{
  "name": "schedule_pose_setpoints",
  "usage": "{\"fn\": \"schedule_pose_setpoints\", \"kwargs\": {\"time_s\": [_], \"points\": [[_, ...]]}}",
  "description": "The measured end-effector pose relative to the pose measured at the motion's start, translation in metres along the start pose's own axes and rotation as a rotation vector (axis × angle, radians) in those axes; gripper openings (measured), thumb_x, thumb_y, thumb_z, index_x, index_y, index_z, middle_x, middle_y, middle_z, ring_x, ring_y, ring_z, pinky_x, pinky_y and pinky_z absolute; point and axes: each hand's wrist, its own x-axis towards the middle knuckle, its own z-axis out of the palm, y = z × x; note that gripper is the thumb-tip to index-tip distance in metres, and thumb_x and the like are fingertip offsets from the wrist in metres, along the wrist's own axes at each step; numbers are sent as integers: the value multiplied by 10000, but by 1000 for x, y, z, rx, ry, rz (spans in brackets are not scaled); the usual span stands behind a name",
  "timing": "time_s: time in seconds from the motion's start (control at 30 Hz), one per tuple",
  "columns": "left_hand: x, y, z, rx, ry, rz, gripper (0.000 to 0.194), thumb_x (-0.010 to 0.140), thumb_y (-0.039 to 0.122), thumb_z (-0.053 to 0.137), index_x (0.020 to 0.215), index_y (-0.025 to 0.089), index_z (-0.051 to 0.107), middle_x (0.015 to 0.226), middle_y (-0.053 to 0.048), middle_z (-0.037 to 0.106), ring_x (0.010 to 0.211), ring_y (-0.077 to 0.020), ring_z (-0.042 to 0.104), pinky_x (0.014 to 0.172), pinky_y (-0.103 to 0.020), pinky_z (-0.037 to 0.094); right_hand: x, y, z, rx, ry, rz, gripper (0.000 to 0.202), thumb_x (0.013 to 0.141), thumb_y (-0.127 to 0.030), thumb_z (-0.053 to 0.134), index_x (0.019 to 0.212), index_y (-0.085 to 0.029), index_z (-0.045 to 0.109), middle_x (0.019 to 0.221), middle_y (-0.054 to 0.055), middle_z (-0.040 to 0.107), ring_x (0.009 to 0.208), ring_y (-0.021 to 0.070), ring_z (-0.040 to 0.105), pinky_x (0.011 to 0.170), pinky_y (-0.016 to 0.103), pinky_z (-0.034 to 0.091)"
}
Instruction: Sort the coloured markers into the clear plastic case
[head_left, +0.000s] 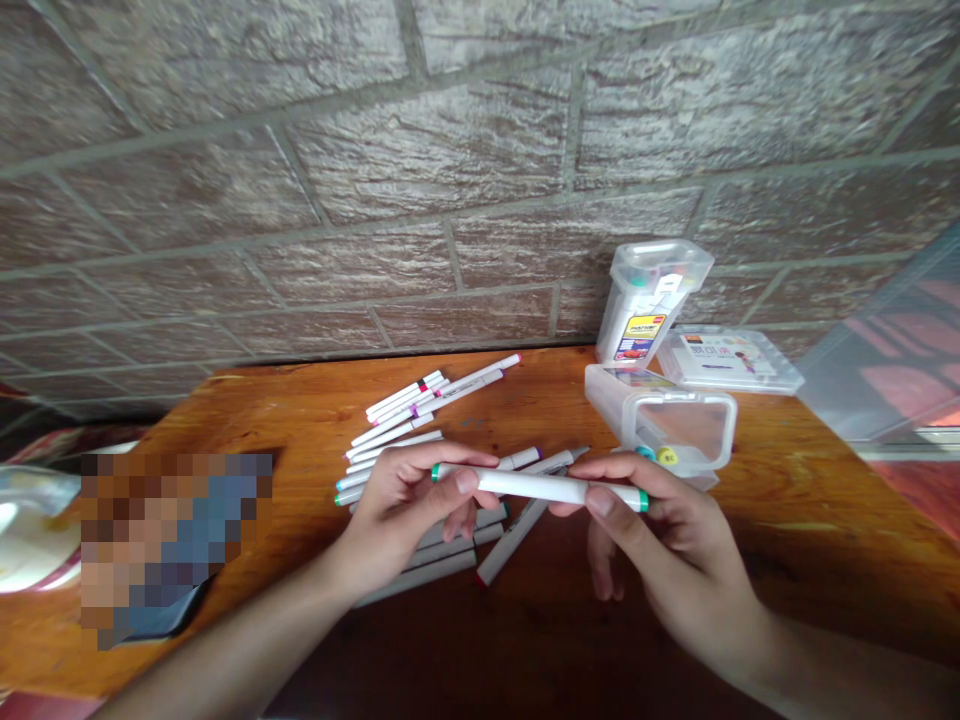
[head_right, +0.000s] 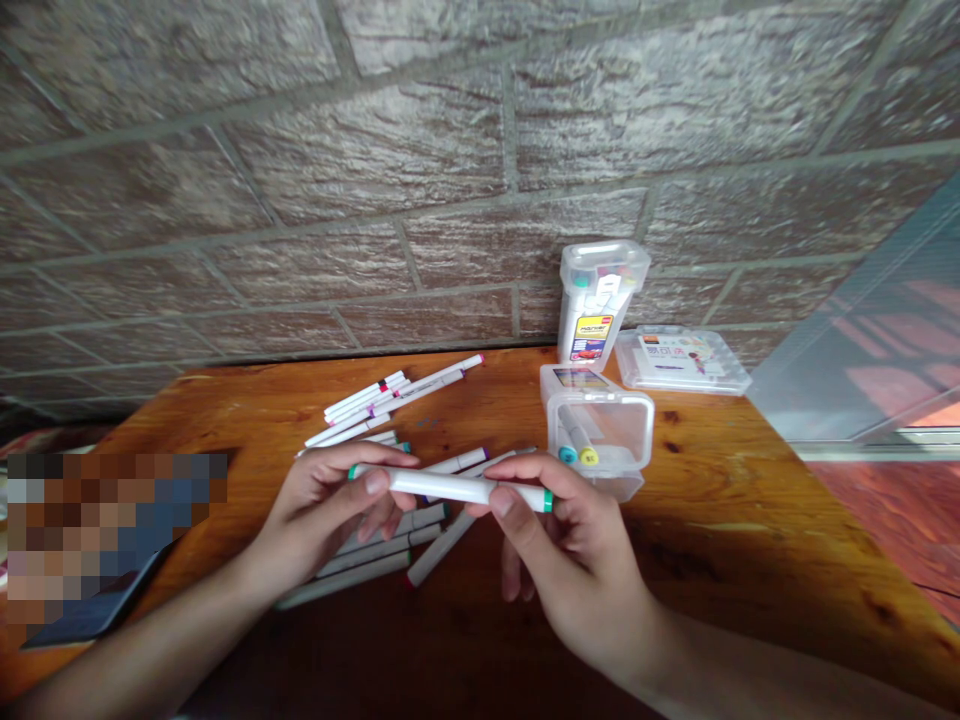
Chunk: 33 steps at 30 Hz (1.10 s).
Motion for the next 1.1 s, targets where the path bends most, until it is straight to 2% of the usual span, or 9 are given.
{"fn": "schedule_pose_setpoints", "kwargs": {"time_s": [0.23,0.5,0.83,1.1], "points": [[0,-1,0,-74,-37,21,227,1016,294,726,1178,182,839,866,-89,825,515,-76,588,572,-231,571,-1,2,-1,52,2,38,243,1034,-449,719,1110,-218,729,853,68,843,384,108,646,394,205,547],[1,-2,2,-183,-38,8,264,1017,294,709,1186,133,833,868,-127,830,490,-81,571,566,-255,578,-1,3,-2,118,-25,36,228,1049,-440,701,1115,-226,747,666,11,785,377,110,632,406,185,536],[1,3,5,-206,-28,-17,264,1014,308,704,1161,141,845,852,-121,823,495,-83,570,560,-249,572,-2,4,-2,181,-12,55,234,1047,-457,698,1123,-248,772,855,40,826,413,106,658,411,203,560],[2,1,3,-225,-32,-15,285,1027,311,678,1176,130,838,862,-132,822,493,-90,577,553,-255,563,0,3,-2,222,-3,55,238,1045,-450,701,1114,-238,787,900,55,831,437,110,663,425,213,569]]}}
